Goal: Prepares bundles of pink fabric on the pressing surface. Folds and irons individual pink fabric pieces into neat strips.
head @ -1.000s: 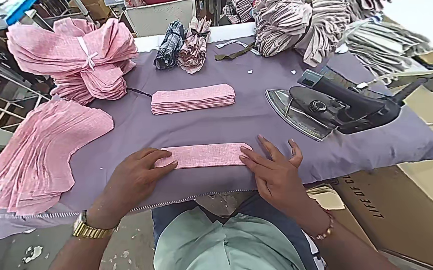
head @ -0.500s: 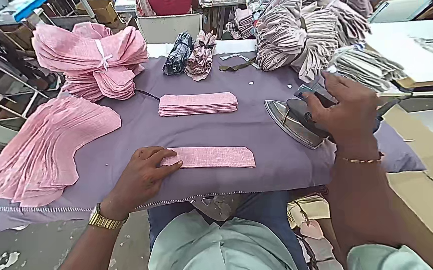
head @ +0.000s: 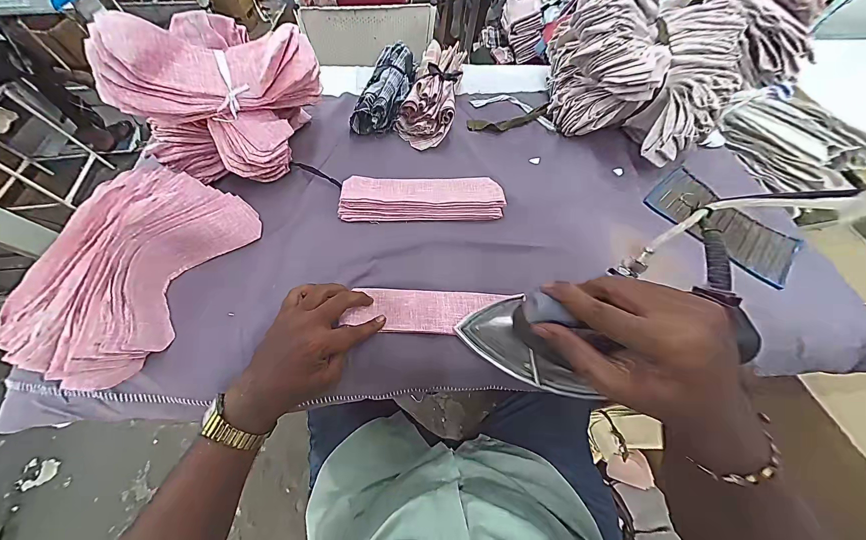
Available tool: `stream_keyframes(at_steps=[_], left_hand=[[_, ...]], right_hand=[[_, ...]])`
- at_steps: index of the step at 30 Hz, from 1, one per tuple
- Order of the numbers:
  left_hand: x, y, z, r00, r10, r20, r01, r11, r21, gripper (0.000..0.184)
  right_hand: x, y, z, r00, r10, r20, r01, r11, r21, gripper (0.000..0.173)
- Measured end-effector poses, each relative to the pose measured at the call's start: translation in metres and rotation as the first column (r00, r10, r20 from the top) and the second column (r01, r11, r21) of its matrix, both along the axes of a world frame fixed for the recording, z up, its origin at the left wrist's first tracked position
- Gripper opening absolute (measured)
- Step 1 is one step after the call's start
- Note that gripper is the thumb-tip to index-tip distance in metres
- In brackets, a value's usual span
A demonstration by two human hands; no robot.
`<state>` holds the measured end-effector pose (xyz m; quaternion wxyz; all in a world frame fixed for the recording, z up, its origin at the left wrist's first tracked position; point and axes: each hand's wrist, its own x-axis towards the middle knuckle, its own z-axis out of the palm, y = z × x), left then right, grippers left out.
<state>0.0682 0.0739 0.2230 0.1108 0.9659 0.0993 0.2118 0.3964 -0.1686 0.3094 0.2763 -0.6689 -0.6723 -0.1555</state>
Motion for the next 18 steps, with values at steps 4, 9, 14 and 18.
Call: stream_keyframes(at_steps=[4,9,14,18], left_hand=[[0.001,0.000,-0.002,1.000,0.023,0.022,-0.023,1.000,0.001,0.042],[-0.001,-0.003,-0.005,0.992,0.088,0.086,-0.083,0.995,-0.054,0.036],[-0.008,-0.003,-0.002,0.934,0.291,0.209,-0.253,0.949,-0.190,0.021],[-0.016,0.004,-0.001,0.881,0.340,0.329,-0.235,0.918,-0.319,0.029]], right_hand=[[-0.015,0.037,0.000,0.997,0.012,-0.076,-0.012,1.000,0.003,0.033],[-0.060,0.086,-0.002,0.997,-0.032,-0.076,0.033,0.999,0.018,0.034],[-0.117,0.136,-0.002,0.997,0.004,-0.072,-0.006,0.999,-0.036,0.035],[-0.132,0.145,0.002,0.989,0.144,-0.032,-0.147,0.982,-0.120,0.041]])
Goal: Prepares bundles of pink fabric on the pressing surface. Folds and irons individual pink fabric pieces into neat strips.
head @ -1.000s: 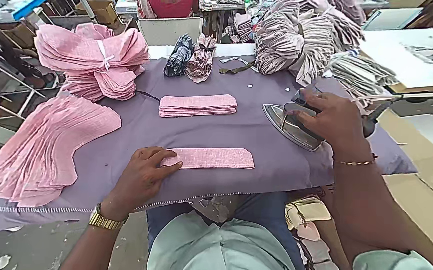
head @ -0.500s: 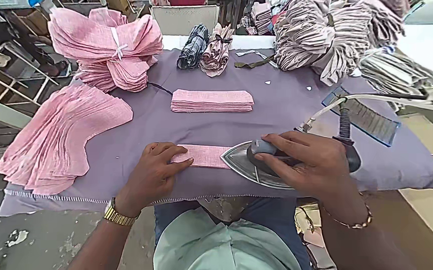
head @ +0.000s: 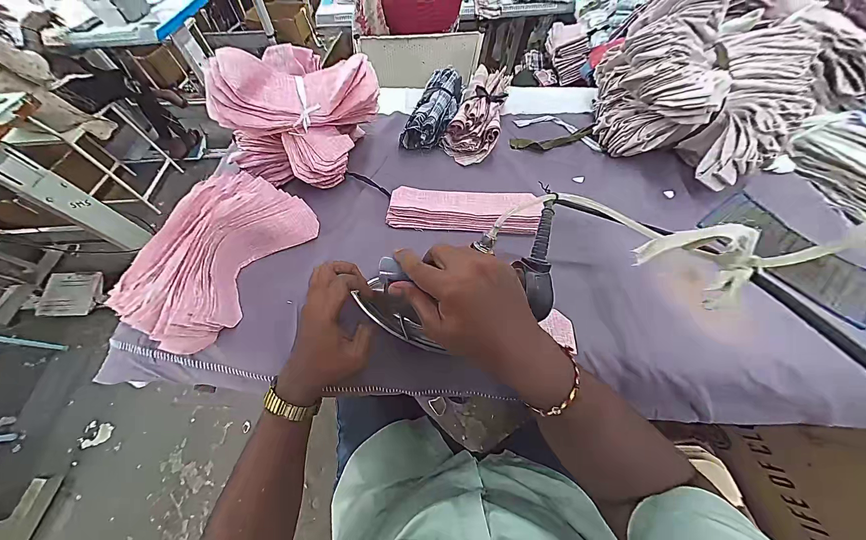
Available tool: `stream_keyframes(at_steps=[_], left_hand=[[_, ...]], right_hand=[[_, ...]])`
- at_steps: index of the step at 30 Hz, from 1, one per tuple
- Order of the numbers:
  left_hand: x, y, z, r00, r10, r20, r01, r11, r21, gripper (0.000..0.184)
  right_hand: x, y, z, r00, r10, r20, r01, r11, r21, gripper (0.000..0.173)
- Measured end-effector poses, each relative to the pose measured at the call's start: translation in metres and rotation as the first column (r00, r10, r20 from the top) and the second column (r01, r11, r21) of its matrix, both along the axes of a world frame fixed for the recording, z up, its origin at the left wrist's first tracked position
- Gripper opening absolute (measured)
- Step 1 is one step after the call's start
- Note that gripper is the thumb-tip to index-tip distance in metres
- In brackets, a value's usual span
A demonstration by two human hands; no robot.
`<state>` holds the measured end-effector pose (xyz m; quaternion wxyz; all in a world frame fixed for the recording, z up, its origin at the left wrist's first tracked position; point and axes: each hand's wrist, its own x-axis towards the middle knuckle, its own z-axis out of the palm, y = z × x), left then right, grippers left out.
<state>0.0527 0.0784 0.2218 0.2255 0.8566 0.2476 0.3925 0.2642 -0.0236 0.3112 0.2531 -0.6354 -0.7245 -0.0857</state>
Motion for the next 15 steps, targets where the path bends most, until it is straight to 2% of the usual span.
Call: stream_keyframes(at_steps=[1,3,7,9,12,15], left_hand=[[-0.002,0.003,-0.001,1.000,0.015,0.012,-0.014,1.000,-0.013,0.026],[-0.002,0.005,-0.002,0.993,0.090,-0.076,-0.092,0.996,-0.019,0.026],[0.007,0.005,0.000,0.927,0.191,-0.322,-0.182,0.982,0.056,0.055],[0.009,0.004,-0.001,0.929,0.184,-0.321,-0.174,0.983,0.061,0.052],[0.012,0.000,-0.003,0.953,0.122,-0.276,-0.100,0.991,0.091,0.036],[0.016,-0.002,-0.002,0.955,0.086,-0.285,-0.046,0.989,0.143,0.030]], right_hand=[[0.003,-0.004,0.002,1.000,0.024,0.001,-0.024,1.000,-0.016,0.040],[0.013,-0.021,0.008,0.999,0.044,-0.009,-0.044,0.998,-0.051,0.038],[0.052,-0.072,0.012,0.999,-0.042,0.001,0.042,0.996,-0.076,0.041],[0.075,-0.100,0.010,0.991,-0.123,0.056,0.125,0.992,-0.032,0.042],[0.108,-0.135,0.006,0.956,-0.252,0.150,0.250,0.968,0.034,0.046],[0.149,-0.155,0.010,0.958,-0.273,0.088,0.272,0.962,0.018,0.045]])
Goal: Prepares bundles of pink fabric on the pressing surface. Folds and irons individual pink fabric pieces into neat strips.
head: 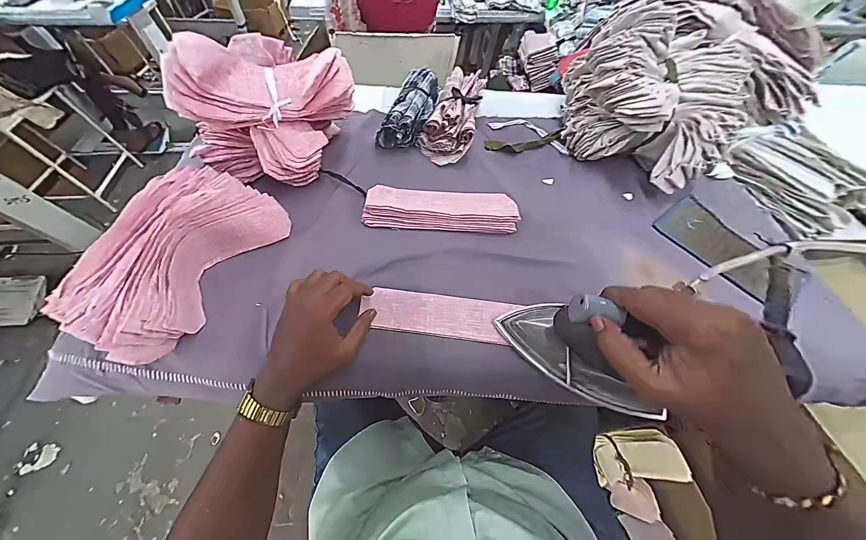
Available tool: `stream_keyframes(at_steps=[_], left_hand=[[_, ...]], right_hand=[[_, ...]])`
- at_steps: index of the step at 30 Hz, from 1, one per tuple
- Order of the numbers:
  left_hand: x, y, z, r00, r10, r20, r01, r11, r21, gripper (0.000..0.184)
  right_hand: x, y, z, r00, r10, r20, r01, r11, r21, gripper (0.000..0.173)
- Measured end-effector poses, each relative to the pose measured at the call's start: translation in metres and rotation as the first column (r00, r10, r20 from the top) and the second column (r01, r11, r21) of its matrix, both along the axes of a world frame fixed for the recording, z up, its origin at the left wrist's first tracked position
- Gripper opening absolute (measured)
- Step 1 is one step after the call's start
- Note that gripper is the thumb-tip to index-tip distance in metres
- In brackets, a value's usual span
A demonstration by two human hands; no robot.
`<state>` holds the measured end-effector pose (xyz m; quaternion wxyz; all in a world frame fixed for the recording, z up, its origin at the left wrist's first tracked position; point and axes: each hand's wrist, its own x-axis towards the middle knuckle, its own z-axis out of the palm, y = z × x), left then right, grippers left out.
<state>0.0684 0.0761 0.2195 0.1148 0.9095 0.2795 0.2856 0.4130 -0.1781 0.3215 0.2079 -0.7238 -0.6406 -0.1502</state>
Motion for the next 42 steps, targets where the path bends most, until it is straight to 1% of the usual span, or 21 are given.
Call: stream_keyframes(at_steps=[2,6,9,10,12,14,16,18,21,24,27,29,31,32,33,34,36,37,39,40,42], left_hand=[[0.000,0.000,0.000,1.000,-0.004,-0.015,0.004,1.000,0.018,0.033],[-0.001,-0.002,-0.002,1.000,0.000,0.006,0.000,1.000,0.019,0.036],[-0.005,0.001,-0.001,0.987,0.019,0.162,-0.014,0.999,-0.036,0.025],[-0.010,0.006,0.002,0.971,0.064,0.229,-0.059,0.998,-0.026,0.022],[-0.023,0.024,0.012,0.941,0.239,0.239,-0.258,0.965,0.052,0.023],[-0.036,0.048,0.026,0.888,0.432,0.157,-0.453,0.881,0.139,0.029],[-0.049,0.078,0.035,0.818,0.574,0.046,-0.570,0.797,0.199,0.035],[-0.058,0.104,0.036,0.792,0.611,0.007,-0.595,0.769,0.234,0.032],[-0.054,0.116,0.038,0.766,0.641,-0.053,-0.615,0.754,0.233,0.022],[-0.050,0.102,0.028,0.784,0.617,0.072,-0.609,0.740,0.285,0.015],[-0.036,0.064,0.025,0.849,0.466,0.249,-0.527,0.775,0.349,0.021],[-0.018,0.022,0.032,0.886,0.380,0.265,-0.458,0.806,0.375,0.022],[0.005,-0.025,0.041,0.922,0.285,0.261,-0.368,0.855,0.366,0.020],[0.017,-0.048,0.047,0.940,0.225,0.258,-0.307,0.888,0.342,0.020],[0.029,-0.068,0.052,0.953,0.150,0.263,-0.228,0.929,0.293,0.020],[0.039,-0.087,0.055,0.951,0.063,0.302,-0.135,0.965,0.224,0.020],[0.059,-0.116,0.057,0.886,-0.102,0.453,0.100,0.995,0.028,0.021],[0.066,-0.125,0.056,0.838,-0.146,0.526,0.220,0.972,-0.081,0.022],[0.074,-0.134,0.050,0.760,-0.139,0.635,0.356,0.906,-0.227,0.023],[0.075,-0.133,0.046,0.729,-0.115,0.675,0.392,0.878,-0.274,0.022],[0.076,-0.127,0.041,0.672,-0.039,0.739,0.440,0.824,-0.357,0.022]], right_hand=[[0.032,0.001,0.006,0.997,-0.035,-0.071,0.039,0.998,0.042,0.044],[0.086,0.017,0.002,0.965,-0.236,-0.112,0.253,0.950,0.182,0.047],[0.101,0.031,-0.009,0.938,-0.345,-0.030,0.346,0.927,0.144,0.056],[0.102,0.039,-0.015,0.932,-0.361,-0.006,0.359,0.925,0.123,0.057],[0.110,0.048,-0.026,0.929,-0.371,-0.010,0.370,0.923,0.109,0.063],[0.118,0.048,-0.033,0.931,-0.364,-0.026,0.364,0.924,0.115,0.067],[0.118,0.047,-0.035,0.922,-0.385,-0.037,0.387,0.917,0.100,0.071],[0.118,0.047,-0.036,0.919,-0.393,-0.043,0.395,0.913,0.104,0.073],[0.120,0.048,-0.037,0.908,-0.418,0.002,0.414,0.900,0.133,0.076],[0.120,0.047,-0.039,0.898,-0.439,0.013,0.434,0.892,0.128,0.076],[0.116,0.045,-0.039,0.925,-0.372,-0.074,0.379,0.896,0.233,0.064],[0.095,0.043,-0.040,0.969,-0.176,-0.171,0.230,0.898,0.375,0.047],[0.040,0.041,-0.042,0.960,0.089,-0.264,0.037,0.898,0.439,0.032],[0.006,0.042,-0.046,0.909,0.242,-0.339,-0.070,0.890,0.450,0.028],[-0.027,0.044,-0.053,0.806,0.382,-0.453,-0.165,0.879,0.448,0.028],[-0.058,0.046,-0.060,0.660,0.487,-0.572,-0.244,0.859,0.451,0.032],[-0.103,0.050,-0.068,0.351,0.583,-0.733,-0.330,0.810,0.486,0.042],[-0.117,0.052,-0.069,0.268,0.598,-0.756,-0.307,0.796,0.521,0.037],[-0.131,0.053,-0.068,0.275,0.594,-0.756,-0.204,0.804,0.558,0.015],[-0.132,0.053,-0.068,0.303,0.580,-0.756,-0.177,0.814,0.553,0.013],[-0.130,0.051,-0.069,0.325,0.556,-0.765,-0.200,0.831,0.519,0.021]])
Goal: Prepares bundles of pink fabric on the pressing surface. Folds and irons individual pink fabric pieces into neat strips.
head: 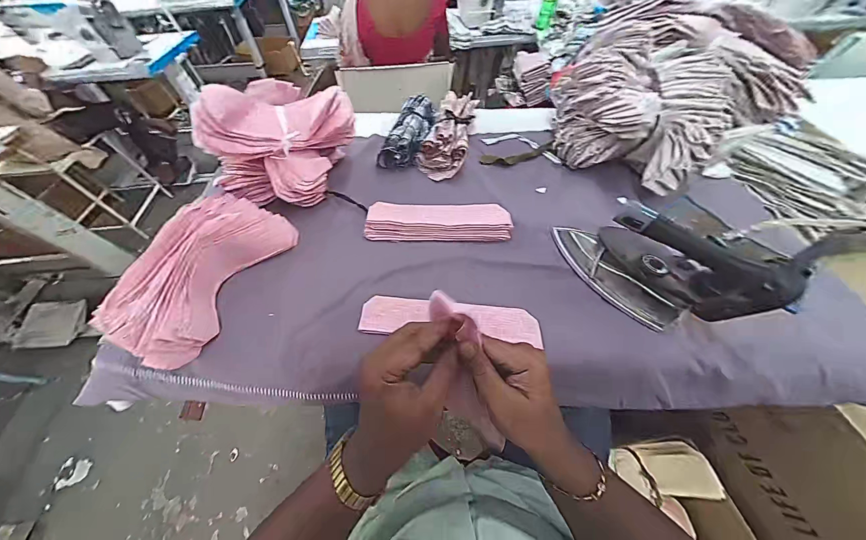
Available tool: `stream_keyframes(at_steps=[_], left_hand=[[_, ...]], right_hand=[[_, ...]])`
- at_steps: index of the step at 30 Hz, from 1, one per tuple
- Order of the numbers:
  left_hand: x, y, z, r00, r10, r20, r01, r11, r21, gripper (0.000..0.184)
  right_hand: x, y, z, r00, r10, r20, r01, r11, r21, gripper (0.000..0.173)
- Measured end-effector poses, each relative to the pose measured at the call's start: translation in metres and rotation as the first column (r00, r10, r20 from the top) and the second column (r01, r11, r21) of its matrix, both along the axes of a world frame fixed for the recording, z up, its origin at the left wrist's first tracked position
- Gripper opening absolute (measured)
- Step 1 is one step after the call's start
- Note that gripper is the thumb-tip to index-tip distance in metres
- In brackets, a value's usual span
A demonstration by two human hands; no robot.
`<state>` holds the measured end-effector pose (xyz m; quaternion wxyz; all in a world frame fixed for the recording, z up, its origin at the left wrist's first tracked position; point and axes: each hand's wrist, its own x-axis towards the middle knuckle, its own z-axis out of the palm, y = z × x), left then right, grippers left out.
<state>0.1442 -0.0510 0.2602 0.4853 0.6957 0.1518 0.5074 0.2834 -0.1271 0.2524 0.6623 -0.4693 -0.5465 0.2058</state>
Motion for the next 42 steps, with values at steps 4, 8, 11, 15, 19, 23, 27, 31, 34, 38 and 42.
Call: stream_keyframes(at_steps=[4,8,11,15,19,23,27,31,34,38,42], left_hand=[[-0.004,0.003,-0.003,0.998,-0.039,0.046,0.045,0.991,-0.124,0.035],[-0.012,0.010,-0.006,0.994,0.100,-0.051,-0.097,0.993,0.061,0.019],[-0.017,0.015,-0.009,0.909,0.400,-0.120,-0.327,0.861,0.390,0.018],[-0.011,0.008,-0.004,0.888,0.432,-0.157,-0.280,0.780,0.560,0.029],[-0.032,0.022,0.012,0.973,0.229,0.006,-0.204,0.852,0.482,0.005],[-0.059,0.059,0.005,0.926,0.377,0.013,-0.342,0.827,0.447,0.015],[-0.040,0.066,-0.022,0.922,0.357,-0.152,-0.250,0.846,0.471,0.028],[-0.035,0.088,-0.026,0.690,0.572,-0.443,-0.207,0.743,0.636,0.034],[-0.034,0.106,-0.026,0.603,0.586,-0.541,-0.115,0.735,0.669,0.036],[-0.034,0.100,-0.027,0.788,0.419,-0.451,0.008,0.726,0.688,0.026],[-0.035,0.104,-0.038,0.749,0.338,-0.570,0.162,0.741,0.652,0.036]], right_hand=[[0.002,-0.009,-0.013,0.957,-0.054,0.285,0.061,0.998,-0.016,0.026],[0.006,-0.018,-0.018,0.890,-0.249,0.381,0.246,0.968,0.058,0.030],[0.014,-0.022,-0.016,0.751,-0.457,0.476,0.463,0.879,0.114,0.031],[-0.008,-0.026,-0.021,0.647,-0.443,0.620,0.429,0.884,0.183,0.028],[0.012,-0.038,-0.018,0.643,-0.386,0.661,0.380,0.911,0.163,0.030],[0.071,-0.048,-0.016,0.772,-0.414,0.482,0.407,0.905,0.125,0.037],[0.087,-0.042,-0.014,0.698,-0.501,0.511,0.463,0.861,0.212,0.034],[0.101,-0.022,-0.030,0.574,-0.465,0.674,0.494,0.853,0.168,0.033],[0.112,-0.011,-0.038,0.573,-0.411,0.709,0.516,0.853,0.077,0.034],[0.103,-0.020,-0.037,0.657,-0.374,0.655,0.390,0.912,0.129,0.023],[0.100,-0.025,-0.048,0.571,-0.338,0.748,0.458,0.888,0.051,0.030]])
